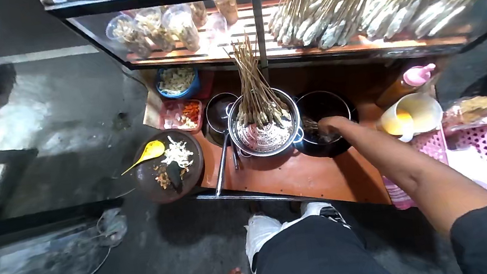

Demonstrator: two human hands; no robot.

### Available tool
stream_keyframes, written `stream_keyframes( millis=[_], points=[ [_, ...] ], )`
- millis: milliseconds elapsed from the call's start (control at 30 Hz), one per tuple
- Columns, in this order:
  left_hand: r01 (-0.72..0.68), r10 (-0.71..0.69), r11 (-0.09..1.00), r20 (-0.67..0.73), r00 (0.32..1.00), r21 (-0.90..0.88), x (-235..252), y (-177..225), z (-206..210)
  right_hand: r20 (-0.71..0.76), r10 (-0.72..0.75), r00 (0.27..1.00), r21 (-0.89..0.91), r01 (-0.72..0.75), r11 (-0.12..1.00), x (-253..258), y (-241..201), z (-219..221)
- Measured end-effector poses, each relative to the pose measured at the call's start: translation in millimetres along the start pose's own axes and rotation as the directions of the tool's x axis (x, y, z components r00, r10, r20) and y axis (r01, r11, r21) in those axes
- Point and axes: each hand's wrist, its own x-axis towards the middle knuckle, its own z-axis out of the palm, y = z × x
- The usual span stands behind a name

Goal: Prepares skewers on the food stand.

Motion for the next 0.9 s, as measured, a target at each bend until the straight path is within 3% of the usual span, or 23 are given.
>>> stream_keyframes(
  millis=[100, 200, 367, 533, 600, 667, 800, 900],
  points=[
    [-0.012, 0.012, 1.0, 0.006, 1.0, -0.002, 4, 2, 3, -0.063, 0.019, 0.998, 0.246, -0.003, 0.969, 10, 36, 11],
    [-0.025, 0.025, 1.0, 0.027, 0.999, 0.004, 10, 4, 8, -0.082, 0.001, 0.997, 0.499, 0.04, 0.866, -34, 53, 19],
    [-0.053, 0.047, 0.995, 0.072, 0.996, 0.082, 17, 14, 13, -0.137, -0.015, 0.99, 0.871, 0.128, 0.475, -77, 75, 66],
    [-0.112, 0.1, 0.985, 0.098, 0.99, 0.13, 28, 20, 12, -0.192, -0.099, 0.976, 0.979, 0.197, 0.051, -89, 79, 107],
    [-0.112, 0.103, 0.987, 0.083, 0.991, 0.113, 32, 22, 10, -0.192, -0.105, 0.976, 0.981, 0.187, -0.058, -87, 78, 113],
    [-0.102, 0.095, 0.99, 0.074, 0.993, 0.095, 36, 24, 9, -0.198, -0.092, 0.976, 0.979, 0.192, -0.069, -86, 76, 116],
    [-0.107, 0.103, 0.992, 0.063, 0.993, 0.062, 37, 25, 6, -0.214, -0.056, 0.975, 0.976, 0.215, 0.014, -81, 73, 119],
    [-0.119, 0.117, 0.992, 0.055, 0.992, 0.041, 31, 24, 7, -0.202, -0.034, 0.979, 0.979, 0.201, -0.021, -79, 68, 122]
  ],
)
